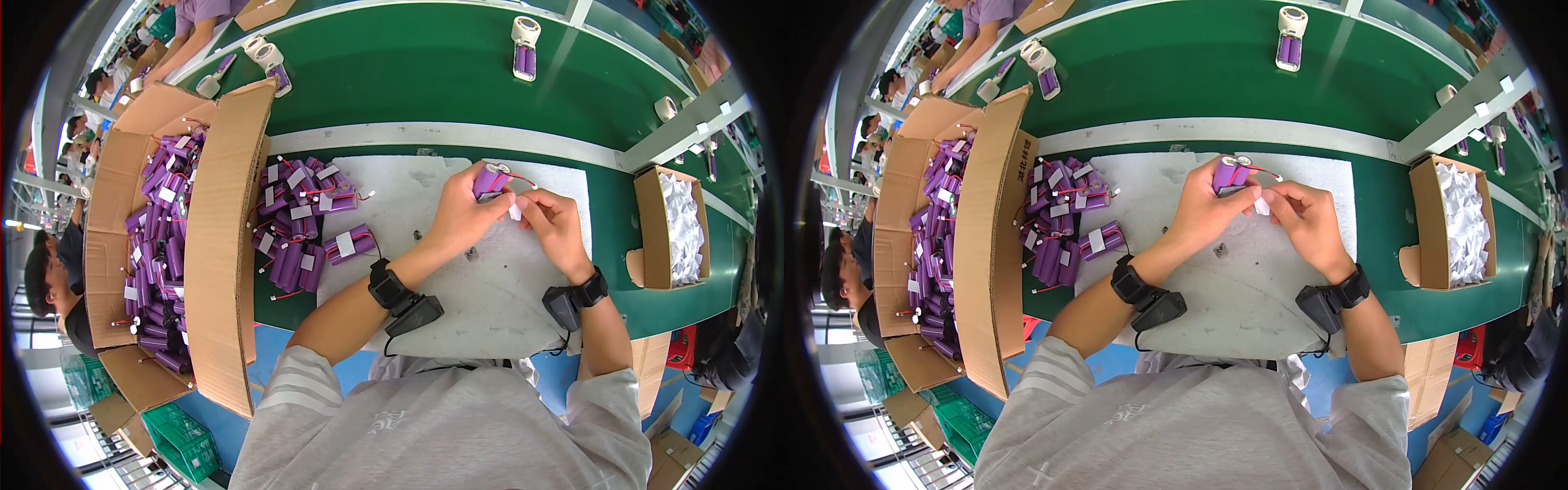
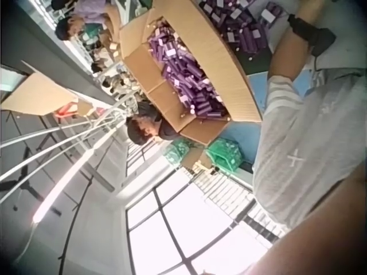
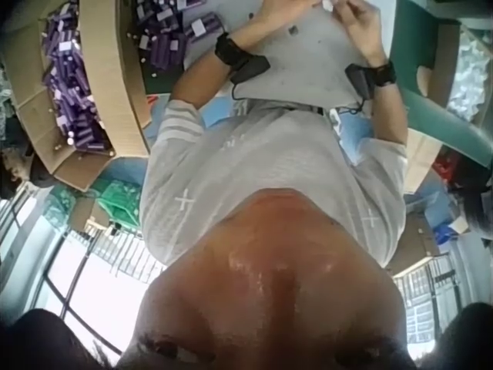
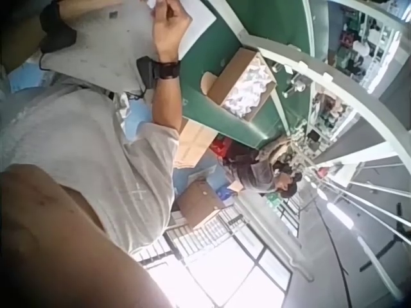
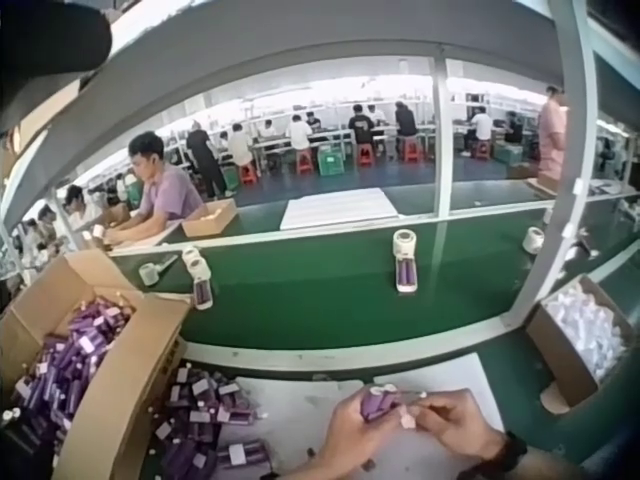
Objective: The person picks up a battery pack and a fan housing, connects the wires to a circuit board, and fits the battery into the housing. They then apply a piece of tape to the battery and place the assembly onto a conveyor belt.
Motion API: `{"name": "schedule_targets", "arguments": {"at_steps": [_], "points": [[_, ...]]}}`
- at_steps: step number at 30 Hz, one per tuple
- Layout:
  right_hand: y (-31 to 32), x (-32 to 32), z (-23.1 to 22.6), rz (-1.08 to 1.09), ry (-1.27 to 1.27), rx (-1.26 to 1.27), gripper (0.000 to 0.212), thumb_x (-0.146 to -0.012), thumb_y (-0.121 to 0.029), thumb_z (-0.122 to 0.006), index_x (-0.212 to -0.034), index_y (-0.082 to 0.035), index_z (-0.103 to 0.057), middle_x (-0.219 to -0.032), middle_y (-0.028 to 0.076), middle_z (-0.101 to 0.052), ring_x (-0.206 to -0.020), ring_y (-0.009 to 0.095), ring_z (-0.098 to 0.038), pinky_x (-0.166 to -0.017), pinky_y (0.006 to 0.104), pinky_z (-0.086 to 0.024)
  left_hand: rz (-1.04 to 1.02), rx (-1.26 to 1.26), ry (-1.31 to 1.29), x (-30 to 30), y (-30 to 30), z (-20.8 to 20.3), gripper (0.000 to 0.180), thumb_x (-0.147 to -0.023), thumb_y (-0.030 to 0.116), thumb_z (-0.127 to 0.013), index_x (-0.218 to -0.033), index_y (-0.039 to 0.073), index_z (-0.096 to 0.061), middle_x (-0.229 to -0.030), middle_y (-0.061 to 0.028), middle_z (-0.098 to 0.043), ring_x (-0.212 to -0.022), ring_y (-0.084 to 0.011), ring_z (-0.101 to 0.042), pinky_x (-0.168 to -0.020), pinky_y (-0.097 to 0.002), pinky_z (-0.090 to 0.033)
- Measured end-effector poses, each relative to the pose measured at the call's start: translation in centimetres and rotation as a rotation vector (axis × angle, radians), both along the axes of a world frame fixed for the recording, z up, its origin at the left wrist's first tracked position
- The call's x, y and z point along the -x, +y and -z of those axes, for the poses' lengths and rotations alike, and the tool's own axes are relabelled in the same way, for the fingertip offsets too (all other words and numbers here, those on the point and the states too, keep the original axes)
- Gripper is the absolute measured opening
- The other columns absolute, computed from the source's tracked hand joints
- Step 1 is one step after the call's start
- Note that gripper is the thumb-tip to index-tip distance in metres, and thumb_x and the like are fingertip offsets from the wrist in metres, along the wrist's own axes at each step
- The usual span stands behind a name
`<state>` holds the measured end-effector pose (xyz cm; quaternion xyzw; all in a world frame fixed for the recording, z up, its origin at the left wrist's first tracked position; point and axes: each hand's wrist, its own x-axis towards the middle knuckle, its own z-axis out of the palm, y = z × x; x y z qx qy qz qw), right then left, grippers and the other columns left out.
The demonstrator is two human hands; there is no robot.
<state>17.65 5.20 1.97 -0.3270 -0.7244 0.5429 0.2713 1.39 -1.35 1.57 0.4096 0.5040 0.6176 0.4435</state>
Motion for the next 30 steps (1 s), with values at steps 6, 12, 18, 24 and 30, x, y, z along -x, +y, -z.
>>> {"name": "schedule_targets", "arguments": {"at_steps": [6, 12, 18, 24, 30], "points": [[0.14, -0.07, 0.11, 0.003, 0.042, 0.02, 0.018, -0.094, -0.014, -0.06, -0.092, 0.003, -0.065, -0.071, 0.003, -0.063, -0.064, 0.007, -0.056, -0.058, 0.0218, -0.046, 0.005, 0.025, 0.039, 0.3, -0.07, 0.06, 0.02, -0.081, 0.004, -0.068, -0.098, -0.002, -0.059, -0.084, -0.0064, -0.065, -0.064, -0.0127, -0.061, -0.056, -0.0272, -0.051], [0.29, -0.16, 0.33, -0.025, 0.025, 0.015, 0.017, -0.093, -0.014, -0.061, -0.093, 0.003, -0.065, -0.073, 0.003, -0.063, -0.065, 0.007, -0.056, -0.059, 0.0217, -0.047, -0.019, -0.007, 0.029, 0.12, -0.05, 0.12, 0.015, -0.079, 0.006, -0.067, -0.09, 0.0, -0.06, -0.075, -0.0037, -0.065, -0.062, -0.0091, -0.058, -0.055, -0.0254, -0.046], [0.18, -0.07, -0.01, -0.028, -0.007, 0.032, 0.014, -0.092, -0.011, -0.062, -0.096, 0.003, -0.066, -0.077, 0.004, -0.066, -0.069, 0.007, -0.058, -0.062, 0.0223, -0.048, -0.021, -0.005, 0.052, 0.12, -0.04, 0.26, 0.015, -0.079, 0.006, -0.067, -0.09, 0.0, -0.06, -0.075, -0.0037, -0.065, -0.063, -0.009, -0.058, -0.056, -0.0253, -0.047], [0.06, 0.01, -0.09, -0.045, 0.022, 0.037, 0.014, -0.091, -0.009, -0.063, -0.098, 0.003, -0.066, -0.083, 0.005, -0.067, -0.073, 0.008, -0.059, -0.064, 0.0229, -0.049, -0.003, 0.001, 0.079, 0.23, -0.01, 0.42, 0.018, -0.082, 0.005, -0.068, -0.096, -0.001, -0.059, -0.084, -0.0061, -0.067, -0.064, -0.0117, -0.061, -0.055, -0.0258, -0.05], [-0.14, 0.08, -0.22, -0.036, 0.015, 0.049, 0.014, -0.091, -0.009, -0.063, -0.097, 0.003, -0.065, -0.081, 0.004, -0.065, -0.071, 0.008, -0.058, -0.064, 0.0228, -0.049, -0.011, -0.017, 0.091, 0.26, 0.01, 0.58, 0.017, -0.082, 0.005, -0.068, -0.095, -0.001, -0.06, -0.083, -0.0063, -0.066, -0.063, -0.0115, -0.06, -0.055, -0.0261, -0.05]]}}
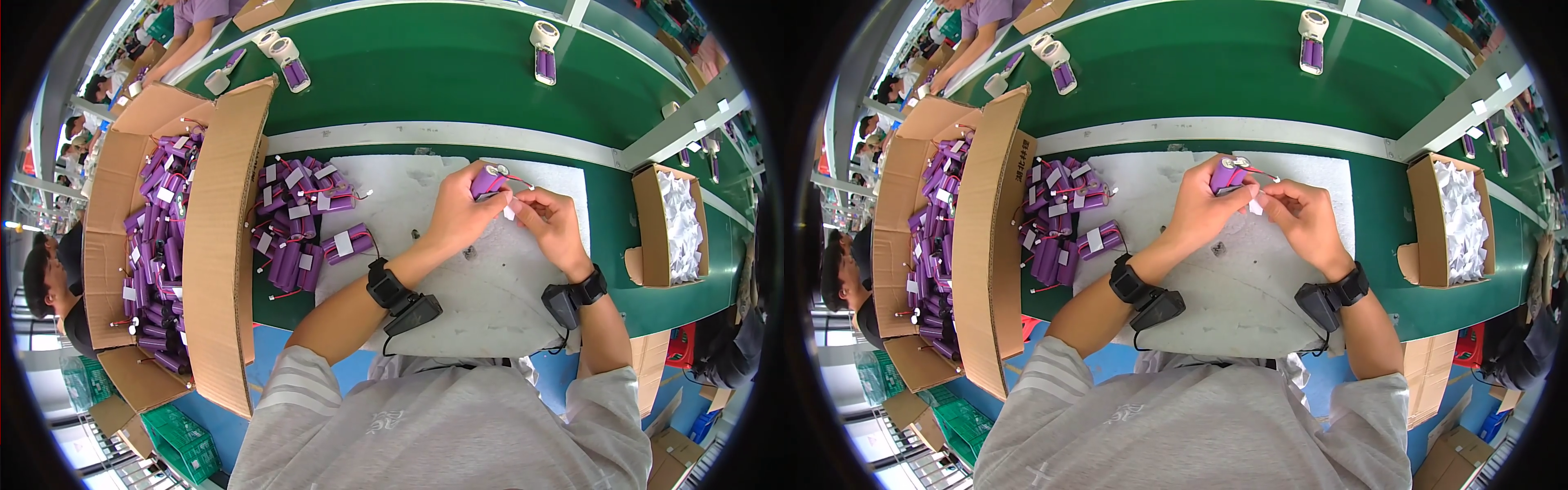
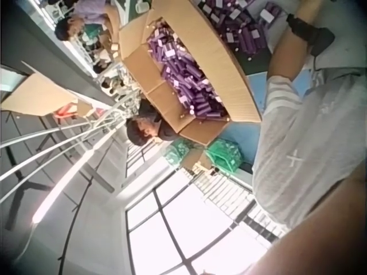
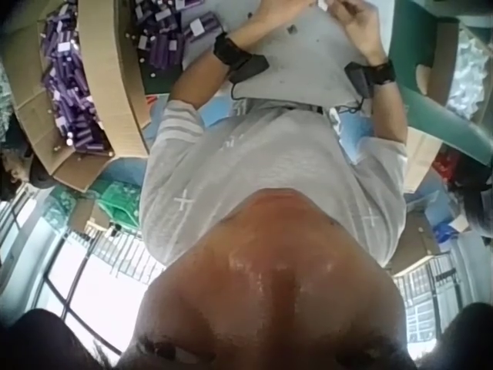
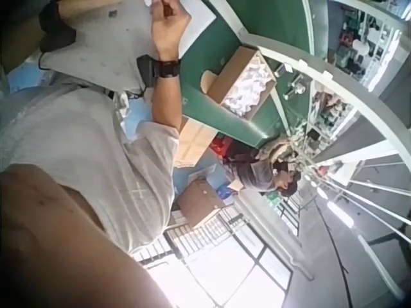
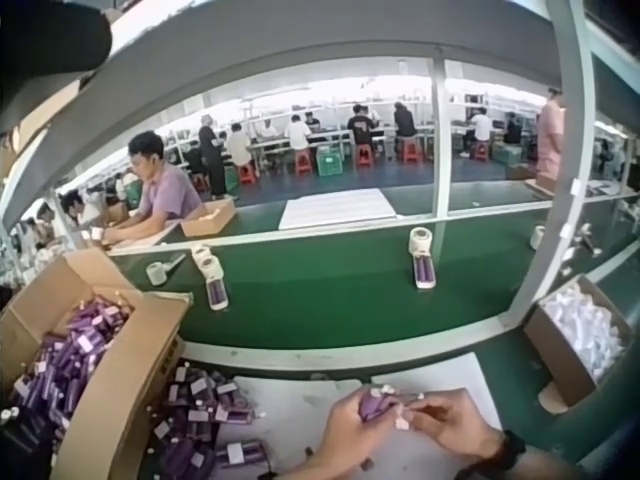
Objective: The person picks up a battery pack and a fan housing, connects the wires to a circuit board, and fits the battery into the housing. They then apply a piece of tape to the battery and place the assembly onto a conveyor belt.
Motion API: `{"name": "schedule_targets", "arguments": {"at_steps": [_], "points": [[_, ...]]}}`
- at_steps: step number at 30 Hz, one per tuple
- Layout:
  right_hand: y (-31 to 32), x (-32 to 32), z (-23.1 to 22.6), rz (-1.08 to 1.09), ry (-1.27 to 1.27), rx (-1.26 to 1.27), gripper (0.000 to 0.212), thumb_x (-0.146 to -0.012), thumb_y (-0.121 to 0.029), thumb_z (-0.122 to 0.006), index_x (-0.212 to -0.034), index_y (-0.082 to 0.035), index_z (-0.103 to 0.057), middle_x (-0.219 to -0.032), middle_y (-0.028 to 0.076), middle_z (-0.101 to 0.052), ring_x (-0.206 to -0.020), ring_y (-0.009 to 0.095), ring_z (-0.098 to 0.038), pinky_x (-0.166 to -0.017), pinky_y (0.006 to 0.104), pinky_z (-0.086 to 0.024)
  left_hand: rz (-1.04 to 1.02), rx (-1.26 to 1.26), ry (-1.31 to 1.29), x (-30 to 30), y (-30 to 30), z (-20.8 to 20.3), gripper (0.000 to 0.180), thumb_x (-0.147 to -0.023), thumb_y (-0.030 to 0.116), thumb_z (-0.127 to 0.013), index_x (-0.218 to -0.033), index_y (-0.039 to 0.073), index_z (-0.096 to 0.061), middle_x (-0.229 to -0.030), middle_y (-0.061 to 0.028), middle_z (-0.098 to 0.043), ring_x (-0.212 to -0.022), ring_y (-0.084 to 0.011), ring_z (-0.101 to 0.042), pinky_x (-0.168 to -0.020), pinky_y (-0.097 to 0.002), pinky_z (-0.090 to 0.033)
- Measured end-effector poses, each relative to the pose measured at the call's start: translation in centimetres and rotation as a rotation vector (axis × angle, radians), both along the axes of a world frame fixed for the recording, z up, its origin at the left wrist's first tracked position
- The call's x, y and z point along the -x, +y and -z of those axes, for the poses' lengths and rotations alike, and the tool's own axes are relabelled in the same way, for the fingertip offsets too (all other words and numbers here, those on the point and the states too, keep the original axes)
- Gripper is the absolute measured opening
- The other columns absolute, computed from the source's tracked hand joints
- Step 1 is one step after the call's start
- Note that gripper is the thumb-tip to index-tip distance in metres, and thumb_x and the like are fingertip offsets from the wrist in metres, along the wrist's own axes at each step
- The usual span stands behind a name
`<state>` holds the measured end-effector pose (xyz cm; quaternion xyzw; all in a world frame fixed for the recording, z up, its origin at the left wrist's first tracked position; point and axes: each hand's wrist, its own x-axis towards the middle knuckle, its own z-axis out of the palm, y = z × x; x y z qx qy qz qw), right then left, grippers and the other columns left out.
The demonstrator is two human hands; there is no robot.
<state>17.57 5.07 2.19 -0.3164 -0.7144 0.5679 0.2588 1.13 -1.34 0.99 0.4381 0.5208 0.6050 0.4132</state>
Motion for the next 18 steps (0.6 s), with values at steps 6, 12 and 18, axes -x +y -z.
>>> {"name": "schedule_targets", "arguments": {"at_steps": [6, 12, 18], "points": [[0.67, -0.61, 0.59, -0.028, -0.049, -0.044, 0.015, -0.094, -0.012, -0.059, -0.098, 0.002, -0.065, -0.076, 0.002, -0.063, -0.069, 0.007, -0.056, -0.063, 0.0215, -0.047, -0.004, 0.005, 0.009, -0.05, -0.03, -0.25, 0.017, -0.081, 0.005, -0.068, -0.094, -0.001, -0.06, -0.082, -0.0061, -0.066, -0.063, -0.0112, -0.06, -0.055, -0.0261, -0.049], [0.29, -0.2, 0.17, -0.002, -0.031, -0.032, 0.017, -0.093, -0.014, -0.062, -0.096, 0.002, -0.065, -0.074, 0.003, -0.063, -0.067, 0.007, -0.056, -0.061, 0.0222, -0.046, -0.011, -0.021, 0.037, -0.05, 0.06, 0.15, 0.016, -0.081, 0.005, -0.068, -0.094, -0.001, -0.06, -0.081, -0.006, -0.066, -0.063, -0.0111, -0.059, -0.055, -0.0261, -0.049], [0.2, -0.11, -0.03, -0.012, -0.019, -0.029, 0.017, -0.091, -0.013, -0.064, -0.097, 0.003, -0.066, -0.078, 0.004, -0.065, -0.069, 0.008, -0.057, -0.063, 0.0225, -0.047, -0.01, -0.025, 0.051, -0.02, 0.04, 0.17, 0.016, -0.082, 0.005, -0.068, -0.094, -0.001, -0.059, -0.082, -0.0065, -0.066, -0.064, -0.0112, -0.06, -0.056, -0.026, -0.049]]}}
